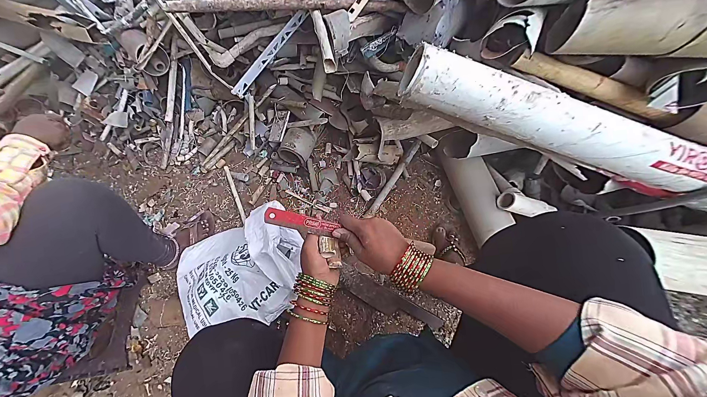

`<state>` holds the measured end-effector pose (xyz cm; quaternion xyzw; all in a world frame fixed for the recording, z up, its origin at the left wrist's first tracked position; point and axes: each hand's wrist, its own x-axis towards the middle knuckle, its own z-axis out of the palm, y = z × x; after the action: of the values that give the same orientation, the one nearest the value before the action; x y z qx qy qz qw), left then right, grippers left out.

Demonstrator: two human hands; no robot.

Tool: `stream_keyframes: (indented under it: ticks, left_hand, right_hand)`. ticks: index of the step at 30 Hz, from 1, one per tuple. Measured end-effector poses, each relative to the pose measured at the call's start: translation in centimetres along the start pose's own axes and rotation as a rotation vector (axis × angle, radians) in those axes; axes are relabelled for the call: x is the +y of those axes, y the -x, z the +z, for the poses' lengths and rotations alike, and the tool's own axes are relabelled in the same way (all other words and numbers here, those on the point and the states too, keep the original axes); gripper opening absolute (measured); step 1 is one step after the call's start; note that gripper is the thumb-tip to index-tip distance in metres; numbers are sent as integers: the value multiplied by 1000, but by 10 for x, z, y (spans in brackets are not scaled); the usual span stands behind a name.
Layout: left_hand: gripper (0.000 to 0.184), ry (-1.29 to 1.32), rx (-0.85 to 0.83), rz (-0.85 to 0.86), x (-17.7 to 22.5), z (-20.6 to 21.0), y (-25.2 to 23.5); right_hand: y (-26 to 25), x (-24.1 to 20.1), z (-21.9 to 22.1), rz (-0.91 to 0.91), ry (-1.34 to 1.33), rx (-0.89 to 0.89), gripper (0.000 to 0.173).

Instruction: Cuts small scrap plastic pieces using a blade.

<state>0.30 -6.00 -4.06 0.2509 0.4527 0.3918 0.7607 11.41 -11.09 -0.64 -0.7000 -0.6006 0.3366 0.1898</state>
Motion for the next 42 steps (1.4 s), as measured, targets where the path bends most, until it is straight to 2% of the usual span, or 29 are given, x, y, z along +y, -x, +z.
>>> stream_keyframes:
  ticks: [7, 11, 14, 16, 21, 25, 31, 38, 42]
  left_hand:
    - [35, 92, 65, -24, 0, -2, 1]
    - [37, 184, 11, -8, 1, -6, -6]
    - [33, 183, 32, 20, 1, -4, -5]
    - [31, 208, 0, 13, 1, -5, -5]
    - [38, 163, 9, -52, 3, -6, -5]
    - [36, 84, -92, -5, 0, -12, -2]
    - [33, 22, -74, 56, -2, -11, 1]
    - [27, 56, 48, 29, -4, -8, -1]
    - [29, 136, -1, 57, -6, -14, -4]
  right_hand:
    - [3, -3, 6, -57, 38, -1, 41]
    - [6, -10, 13, -134, 50, 4, 40]
    - [5, -8, 13, -173, 46, 47, 46]
    - [5, -11, 8, -154, 51, 12, 54]
    - [4, -8, 7, -145, 105, 117, 62]
    - [0, -3, 6, -112, 141, 118, 68]
    - [-3, 6, 15, -208, 146, 229, 67]
    - [-5, 0, 12, -121, 212, 74, 65]
    - [-3, -2, 21, -163, 172, 117, 62]
